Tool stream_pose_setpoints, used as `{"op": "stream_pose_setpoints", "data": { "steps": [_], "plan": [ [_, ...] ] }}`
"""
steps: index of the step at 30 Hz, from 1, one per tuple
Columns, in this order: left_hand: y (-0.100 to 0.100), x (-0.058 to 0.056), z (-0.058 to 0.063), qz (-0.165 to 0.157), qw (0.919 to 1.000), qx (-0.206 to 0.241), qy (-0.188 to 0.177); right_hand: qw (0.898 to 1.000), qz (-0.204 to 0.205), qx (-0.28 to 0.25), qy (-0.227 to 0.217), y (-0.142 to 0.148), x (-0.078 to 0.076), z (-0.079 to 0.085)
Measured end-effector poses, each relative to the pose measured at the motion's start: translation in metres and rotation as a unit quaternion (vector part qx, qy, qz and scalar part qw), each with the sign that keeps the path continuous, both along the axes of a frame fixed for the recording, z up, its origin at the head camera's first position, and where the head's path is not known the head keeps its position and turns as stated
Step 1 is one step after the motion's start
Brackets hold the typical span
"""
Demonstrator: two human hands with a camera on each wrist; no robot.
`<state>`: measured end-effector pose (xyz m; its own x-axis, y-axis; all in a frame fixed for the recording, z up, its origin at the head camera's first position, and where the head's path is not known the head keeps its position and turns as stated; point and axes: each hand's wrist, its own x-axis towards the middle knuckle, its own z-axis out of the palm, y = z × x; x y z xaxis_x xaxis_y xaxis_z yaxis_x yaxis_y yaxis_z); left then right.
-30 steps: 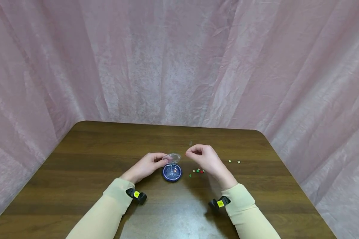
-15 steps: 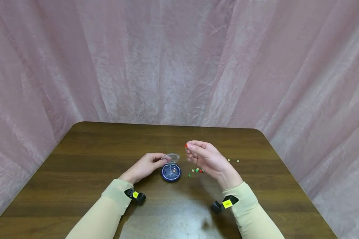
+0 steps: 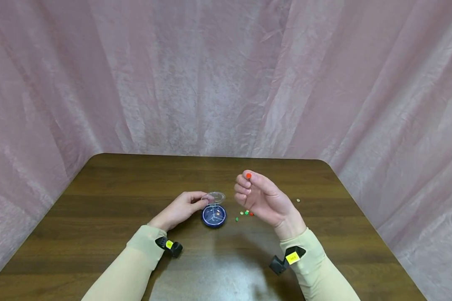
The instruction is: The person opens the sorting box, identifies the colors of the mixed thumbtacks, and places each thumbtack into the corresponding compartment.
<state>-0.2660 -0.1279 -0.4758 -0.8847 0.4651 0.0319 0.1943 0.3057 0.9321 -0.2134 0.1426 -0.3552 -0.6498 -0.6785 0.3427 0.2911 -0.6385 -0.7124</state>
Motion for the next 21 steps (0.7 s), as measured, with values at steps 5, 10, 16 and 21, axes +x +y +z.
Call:
{"op": "stream_pose_setpoints", "data": {
  "steps": [5, 10, 16, 21],
  "plan": [
    [0.0, -0.001, 0.002, 0.001, 1.0, -0.001, -0.002, 0.984, -0.092, 0.14, 0.068, 0.0, -0.001, 0.002],
    [0.0, -0.002, 0.005, 0.004, 1.0, -0.002, 0.002, 0.844, -0.222, 0.439, 0.213, -0.006, -0.005, -0.004],
    [0.0, -0.002, 0.004, 0.002, 1.0, 0.004, 0.001, 0.597, -0.292, 0.623, 0.412, -0.019, -0.008, -0.028],
    [0.001, -0.001, 0.004, 0.0, 1.0, 0.009, 0.002, 0.485, -0.333, 0.651, 0.48, -0.027, -0.009, -0.047]
  ]
}}
